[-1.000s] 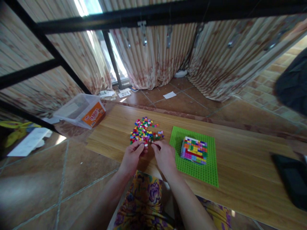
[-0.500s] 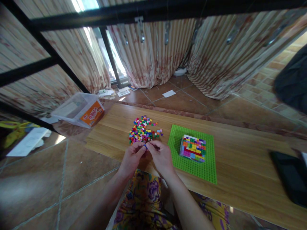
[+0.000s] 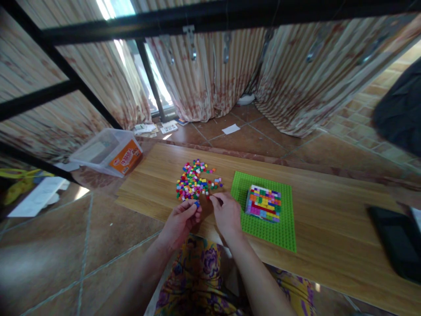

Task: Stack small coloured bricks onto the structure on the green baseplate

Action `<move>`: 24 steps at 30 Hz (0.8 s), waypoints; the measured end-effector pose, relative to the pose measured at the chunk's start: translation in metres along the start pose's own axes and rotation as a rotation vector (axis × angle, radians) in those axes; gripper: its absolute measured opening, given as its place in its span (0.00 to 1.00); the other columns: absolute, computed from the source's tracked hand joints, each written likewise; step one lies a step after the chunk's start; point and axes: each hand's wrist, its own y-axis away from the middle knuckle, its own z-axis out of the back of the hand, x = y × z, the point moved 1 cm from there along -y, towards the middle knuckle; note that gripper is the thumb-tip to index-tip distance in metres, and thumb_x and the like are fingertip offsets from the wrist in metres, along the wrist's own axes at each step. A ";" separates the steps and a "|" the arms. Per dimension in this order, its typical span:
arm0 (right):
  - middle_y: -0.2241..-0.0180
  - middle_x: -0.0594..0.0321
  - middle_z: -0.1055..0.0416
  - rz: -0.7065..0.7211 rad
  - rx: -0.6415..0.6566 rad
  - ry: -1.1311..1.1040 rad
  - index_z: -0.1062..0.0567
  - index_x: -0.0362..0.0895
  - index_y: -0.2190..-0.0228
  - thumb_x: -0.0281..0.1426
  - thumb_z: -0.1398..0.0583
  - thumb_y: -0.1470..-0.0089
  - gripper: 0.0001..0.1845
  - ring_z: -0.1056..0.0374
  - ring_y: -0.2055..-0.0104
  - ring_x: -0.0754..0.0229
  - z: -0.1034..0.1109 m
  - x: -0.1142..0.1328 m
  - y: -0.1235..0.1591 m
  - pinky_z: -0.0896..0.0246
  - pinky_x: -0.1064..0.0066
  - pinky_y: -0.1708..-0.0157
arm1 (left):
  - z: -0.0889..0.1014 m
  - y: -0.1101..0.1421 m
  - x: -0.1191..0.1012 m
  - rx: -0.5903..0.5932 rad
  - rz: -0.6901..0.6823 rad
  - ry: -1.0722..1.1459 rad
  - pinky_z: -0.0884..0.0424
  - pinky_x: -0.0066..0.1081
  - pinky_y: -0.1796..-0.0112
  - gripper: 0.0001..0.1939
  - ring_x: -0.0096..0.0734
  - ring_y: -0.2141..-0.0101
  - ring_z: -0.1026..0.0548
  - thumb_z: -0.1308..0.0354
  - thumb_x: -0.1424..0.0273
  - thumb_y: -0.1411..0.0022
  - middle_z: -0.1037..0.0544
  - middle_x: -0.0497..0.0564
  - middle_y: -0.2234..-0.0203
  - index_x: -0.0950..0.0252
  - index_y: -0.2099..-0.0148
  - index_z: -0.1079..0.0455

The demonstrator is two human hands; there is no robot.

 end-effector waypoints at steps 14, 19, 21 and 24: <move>0.64 0.56 0.22 0.068 -0.072 -0.057 0.21 0.44 0.63 0.36 0.45 0.39 0.15 0.28 0.63 0.58 0.022 0.008 0.023 0.35 0.67 0.61 | -0.015 0.004 -0.005 -0.031 -0.051 -0.163 0.32 0.23 0.69 0.16 0.21 0.74 0.28 0.28 0.66 0.54 0.22 0.48 0.73 0.67 0.64 0.25; 0.62 0.57 0.22 -0.040 -0.045 -0.258 0.20 0.47 0.62 0.41 0.41 0.42 0.14 0.27 0.60 0.57 0.050 0.006 0.053 0.32 0.66 0.59 | -0.038 0.010 0.015 0.077 0.009 -0.256 0.33 0.23 0.71 0.16 0.22 0.75 0.28 0.29 0.63 0.53 0.22 0.48 0.75 0.68 0.65 0.25; 0.62 0.57 0.22 -0.071 -0.072 -0.307 0.19 0.47 0.63 0.40 0.39 0.44 0.13 0.27 0.59 0.57 0.059 0.001 0.062 0.32 0.65 0.59 | -0.049 0.012 0.026 0.120 0.018 -0.275 0.33 0.24 0.71 0.16 0.23 0.75 0.29 0.29 0.63 0.53 0.23 0.48 0.76 0.68 0.65 0.25; 0.64 0.59 0.22 -0.107 -0.165 -0.353 0.19 0.48 0.66 0.39 0.36 0.48 0.10 0.27 0.61 0.57 0.071 -0.008 0.068 0.31 0.65 0.59 | -0.065 0.014 0.042 0.134 0.007 -0.292 0.33 0.24 0.72 0.15 0.23 0.76 0.29 0.30 0.64 0.53 0.23 0.48 0.77 0.69 0.66 0.24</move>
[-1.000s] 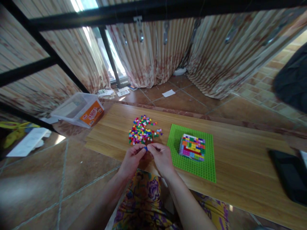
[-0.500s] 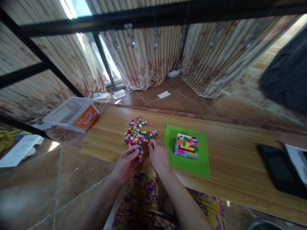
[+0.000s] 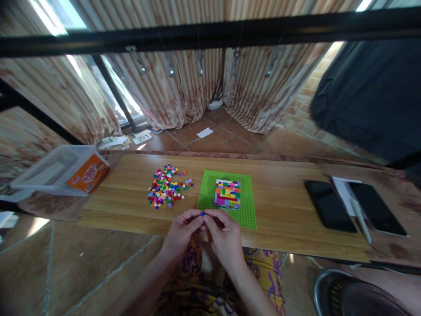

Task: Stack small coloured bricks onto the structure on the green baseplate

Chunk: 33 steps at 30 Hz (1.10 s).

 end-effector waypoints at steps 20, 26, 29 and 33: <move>0.64 0.57 0.24 0.279 -0.134 0.550 0.20 0.47 0.65 0.37 0.45 0.41 0.14 0.28 0.62 0.56 0.082 -0.014 -0.052 0.33 0.65 0.60 | -0.054 -0.014 0.013 0.118 -0.250 -0.530 0.33 0.28 0.66 0.27 0.29 0.72 0.27 0.42 0.72 0.41 0.21 0.49 0.71 0.62 0.39 0.33; 0.64 0.57 0.24 0.267 -0.081 0.530 0.19 0.48 0.66 0.36 0.44 0.42 0.13 0.28 0.62 0.57 0.078 -0.015 -0.057 0.33 0.66 0.60 | -0.061 -0.016 0.011 0.165 -0.325 -0.756 0.32 0.31 0.66 0.26 0.32 0.75 0.29 0.44 0.73 0.42 0.23 0.49 0.75 0.61 0.40 0.31; 0.66 0.58 0.23 0.184 -0.107 0.402 0.19 0.46 0.67 0.38 0.40 0.45 0.11 0.28 0.64 0.57 0.077 -0.018 -0.058 0.34 0.65 0.62 | -0.064 -0.015 0.013 0.156 -0.324 -0.802 0.32 0.33 0.63 0.24 0.35 0.74 0.27 0.45 0.73 0.41 0.22 0.51 0.73 0.61 0.41 0.31; 0.71 0.61 0.24 -0.036 -0.187 0.092 0.21 0.44 0.71 0.40 0.33 0.56 0.13 0.30 0.68 0.59 0.074 -0.025 -0.062 0.34 0.66 0.66 | -0.066 -0.016 0.016 0.154 -0.345 -0.839 0.32 0.34 0.59 0.25 0.39 0.71 0.26 0.46 0.73 0.41 0.22 0.52 0.74 0.61 0.41 0.31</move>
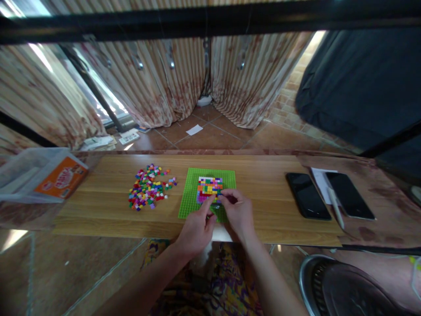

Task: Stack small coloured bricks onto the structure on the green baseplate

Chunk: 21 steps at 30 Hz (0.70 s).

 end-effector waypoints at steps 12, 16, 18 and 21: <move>0.80 0.67 0.28 -0.449 -0.007 -0.442 0.24 0.43 0.78 0.35 0.25 0.75 0.19 0.37 0.78 0.67 -0.005 0.005 -0.001 0.43 0.74 0.77 | -0.006 -0.004 0.000 0.047 0.006 -0.241 0.30 0.38 0.57 0.25 0.44 0.66 0.22 0.50 0.71 0.38 0.19 0.59 0.65 0.64 0.39 0.33; 0.78 0.68 0.28 -0.426 0.018 -0.452 0.23 0.43 0.77 0.34 0.26 0.73 0.17 0.36 0.77 0.68 -0.005 0.002 -0.002 0.41 0.75 0.76 | -0.004 -0.005 -0.001 0.148 -0.003 -0.389 0.29 0.39 0.57 0.28 0.43 0.63 0.22 0.54 0.72 0.35 0.19 0.59 0.63 0.65 0.33 0.42; 0.78 0.68 0.28 -0.421 0.030 -0.447 0.23 0.43 0.78 0.34 0.25 0.73 0.17 0.37 0.77 0.68 -0.003 -0.003 -0.001 0.41 0.74 0.76 | -0.001 -0.002 0.000 0.155 -0.008 -0.394 0.29 0.38 0.57 0.29 0.42 0.64 0.22 0.55 0.71 0.35 0.19 0.58 0.64 0.66 0.32 0.44; 0.78 0.68 0.29 -0.349 -0.013 -0.408 0.24 0.47 0.78 0.35 0.26 0.70 0.15 0.38 0.78 0.66 0.004 -0.008 0.003 0.41 0.72 0.78 | 0.010 0.010 0.005 0.117 -0.021 -0.342 0.29 0.36 0.60 0.29 0.39 0.66 0.23 0.54 0.70 0.34 0.19 0.56 0.66 0.68 0.32 0.45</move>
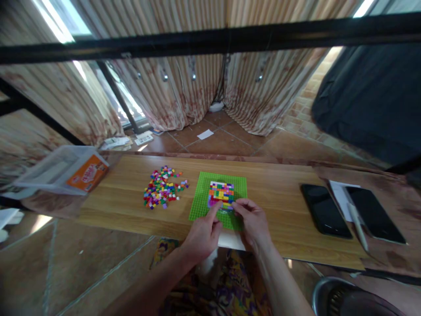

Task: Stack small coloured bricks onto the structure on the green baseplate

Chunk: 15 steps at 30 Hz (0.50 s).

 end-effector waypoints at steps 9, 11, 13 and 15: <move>0.69 0.61 0.24 0.413 0.186 0.454 0.21 0.49 0.69 0.42 0.36 0.50 0.11 0.29 0.68 0.57 -0.048 0.003 0.062 0.32 0.64 0.67 | 0.041 0.043 0.072 -0.371 0.193 0.103 0.30 0.28 0.64 0.18 0.30 0.67 0.23 0.51 0.71 0.35 0.19 0.52 0.67 0.65 0.45 0.31; 0.66 0.60 0.24 0.474 0.375 0.579 0.21 0.48 0.66 0.39 0.39 0.46 0.11 0.28 0.65 0.58 -0.074 -0.007 0.067 0.33 0.65 0.64 | 0.051 0.046 0.085 -0.454 0.236 0.074 0.30 0.28 0.63 0.17 0.30 0.66 0.22 0.51 0.72 0.35 0.19 0.52 0.66 0.65 0.46 0.31; 0.66 0.59 0.24 0.524 0.427 0.653 0.21 0.46 0.64 0.36 0.42 0.43 0.11 0.28 0.65 0.59 -0.096 -0.019 0.065 0.33 0.66 0.64 | 0.060 0.048 0.094 -0.523 0.260 0.038 0.30 0.27 0.63 0.16 0.30 0.66 0.22 0.51 0.72 0.34 0.19 0.51 0.66 0.65 0.47 0.31; 0.66 0.58 0.25 0.578 0.432 0.708 0.21 0.45 0.63 0.34 0.44 0.42 0.12 0.29 0.65 0.59 -0.114 -0.030 0.057 0.34 0.67 0.64 | 0.067 0.049 0.102 -0.572 0.285 0.000 0.30 0.28 0.64 0.14 0.31 0.67 0.22 0.50 0.72 0.34 0.19 0.50 0.67 0.64 0.48 0.31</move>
